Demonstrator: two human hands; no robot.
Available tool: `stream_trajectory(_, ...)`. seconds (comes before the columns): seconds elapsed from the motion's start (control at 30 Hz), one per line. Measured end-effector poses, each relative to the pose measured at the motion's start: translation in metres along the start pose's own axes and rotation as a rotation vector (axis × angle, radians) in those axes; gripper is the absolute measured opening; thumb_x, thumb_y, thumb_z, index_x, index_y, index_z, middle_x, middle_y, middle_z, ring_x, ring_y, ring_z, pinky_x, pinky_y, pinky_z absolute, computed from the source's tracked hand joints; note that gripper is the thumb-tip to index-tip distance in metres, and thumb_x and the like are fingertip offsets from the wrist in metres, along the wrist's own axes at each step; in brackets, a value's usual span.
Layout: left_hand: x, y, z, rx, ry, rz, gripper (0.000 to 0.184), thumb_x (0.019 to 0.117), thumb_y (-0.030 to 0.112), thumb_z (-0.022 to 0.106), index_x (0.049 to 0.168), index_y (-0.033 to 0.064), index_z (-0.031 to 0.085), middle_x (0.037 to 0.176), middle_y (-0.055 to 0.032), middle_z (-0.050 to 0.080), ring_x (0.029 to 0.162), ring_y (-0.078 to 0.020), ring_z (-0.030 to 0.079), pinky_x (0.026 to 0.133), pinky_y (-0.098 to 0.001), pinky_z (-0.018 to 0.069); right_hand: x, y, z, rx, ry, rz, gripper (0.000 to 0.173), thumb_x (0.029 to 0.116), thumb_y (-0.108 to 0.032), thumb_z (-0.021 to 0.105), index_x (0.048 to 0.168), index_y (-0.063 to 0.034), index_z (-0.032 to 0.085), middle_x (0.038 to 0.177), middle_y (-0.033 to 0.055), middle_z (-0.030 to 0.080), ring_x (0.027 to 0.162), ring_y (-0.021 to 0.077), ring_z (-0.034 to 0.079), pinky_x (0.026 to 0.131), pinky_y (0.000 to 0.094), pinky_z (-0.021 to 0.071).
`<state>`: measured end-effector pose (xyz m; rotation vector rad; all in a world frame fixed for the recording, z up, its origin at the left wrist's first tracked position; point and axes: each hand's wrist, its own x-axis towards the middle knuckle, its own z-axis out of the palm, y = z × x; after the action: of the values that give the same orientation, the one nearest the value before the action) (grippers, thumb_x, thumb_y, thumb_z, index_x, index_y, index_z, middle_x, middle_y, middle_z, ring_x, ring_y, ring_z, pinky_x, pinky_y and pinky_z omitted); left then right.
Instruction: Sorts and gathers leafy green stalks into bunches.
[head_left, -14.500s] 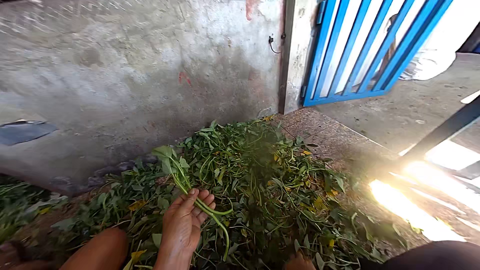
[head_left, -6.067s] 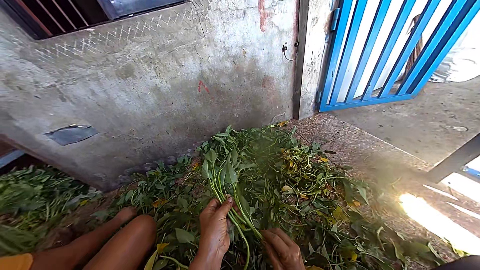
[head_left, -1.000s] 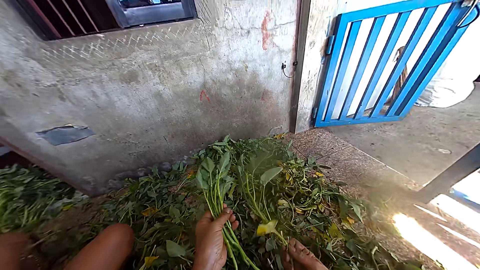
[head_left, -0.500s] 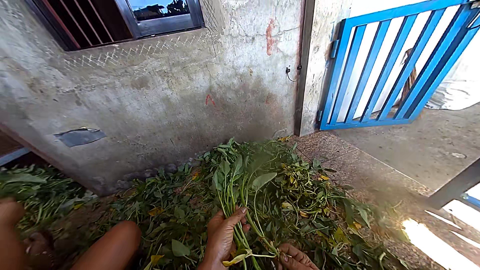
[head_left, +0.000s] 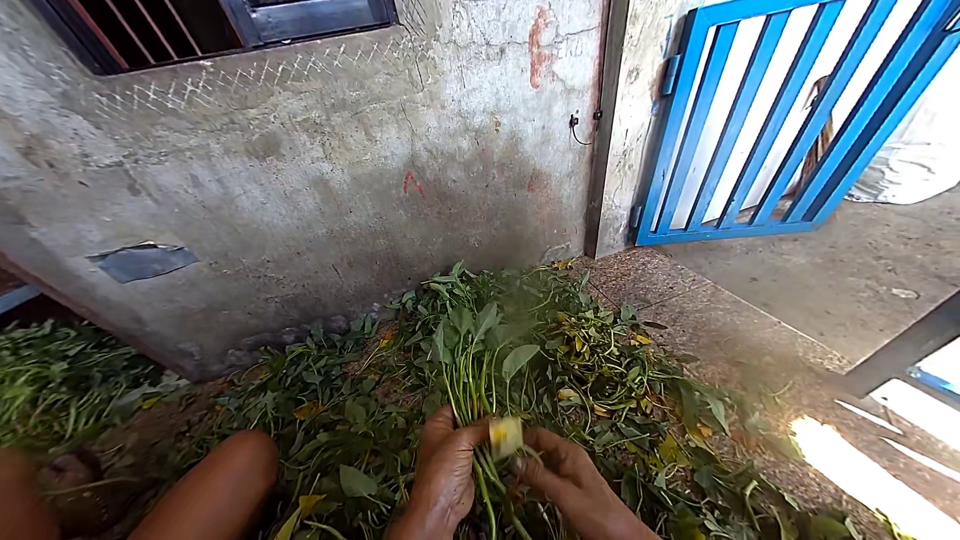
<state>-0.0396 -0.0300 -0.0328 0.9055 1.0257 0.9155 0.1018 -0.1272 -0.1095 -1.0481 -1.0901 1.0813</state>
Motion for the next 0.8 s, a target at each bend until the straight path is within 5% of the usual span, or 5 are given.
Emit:
stream_trajectory(0.23,0.001,0.005,-0.002,0.054,-0.034,-0.062,0.02,0.0846,-0.014,0.067,0.102,-0.0084,0.061,0.086,-0.0204,0.07,0.064,-0.0272,0.069,0.054,-0.0387,0.0614,0.011,0.009,0.018,-0.274,0.164,-0.186,0.024,0.1075,-0.025,0.053,0.112,-0.0037,0.063,0.097,0.004,0.074,0.087,0.0129,0.072,0.078,0.0309,0.0615)
stream_trajectory(0.37,0.006,0.003,-0.002,0.036,0.071,0.075,0.02,0.0859,-0.014,0.07,0.102,-0.0099,0.061,0.085,-0.0206,0.07,0.065,-0.0265,0.07,0.055,-0.0366,0.0614,-0.001,0.022,0.02,-0.985,0.338,-0.229,0.022,0.1,-0.02,0.052,0.099,-0.0017,0.064,0.084,0.0129,0.068,0.066,0.0251,0.07,0.057,0.0413,0.0593)
stream_trajectory(0.53,0.02,0.028,-0.02,-0.036,0.215,0.245,0.018,0.088,-0.015,0.067,0.103,-0.0104,0.06,0.081,-0.02,0.07,0.062,-0.0255,0.07,0.053,-0.0345,0.0614,-0.048,0.045,-0.018,-1.069,-0.251,0.738,0.046,0.1062,-0.032,0.051,0.134,0.0042,0.058,0.128,0.034,0.062,0.116,0.0526,0.063,0.095,0.0675,0.0502)
stream_trajectory(0.6,0.019,0.025,-0.021,-0.01,0.201,0.247,0.019,0.0872,-0.016,0.068,0.103,-0.0101,0.06,0.082,-0.02,0.07,0.063,-0.0256,0.071,0.054,-0.0348,0.0617,-0.058,0.051,-0.032,-1.081,-0.308,0.845,0.059,0.1005,-0.037,0.063,0.142,0.003,0.053,0.141,0.0368,0.051,0.126,0.0569,0.054,0.098,0.0711,0.0468)
stream_trajectory(0.8,0.01,-0.004,0.0,0.078,0.034,0.191,0.021,0.0846,-0.016,0.07,0.102,-0.0101,0.06,0.084,-0.0206,0.071,0.066,-0.0263,0.071,0.057,-0.036,0.0624,-0.009,-0.011,-0.011,-0.899,0.081,-0.003,0.037,0.1015,-0.03,0.052,0.127,-0.0068,0.066,0.123,0.0147,0.067,0.117,0.0303,0.065,0.095,0.0485,0.0556)
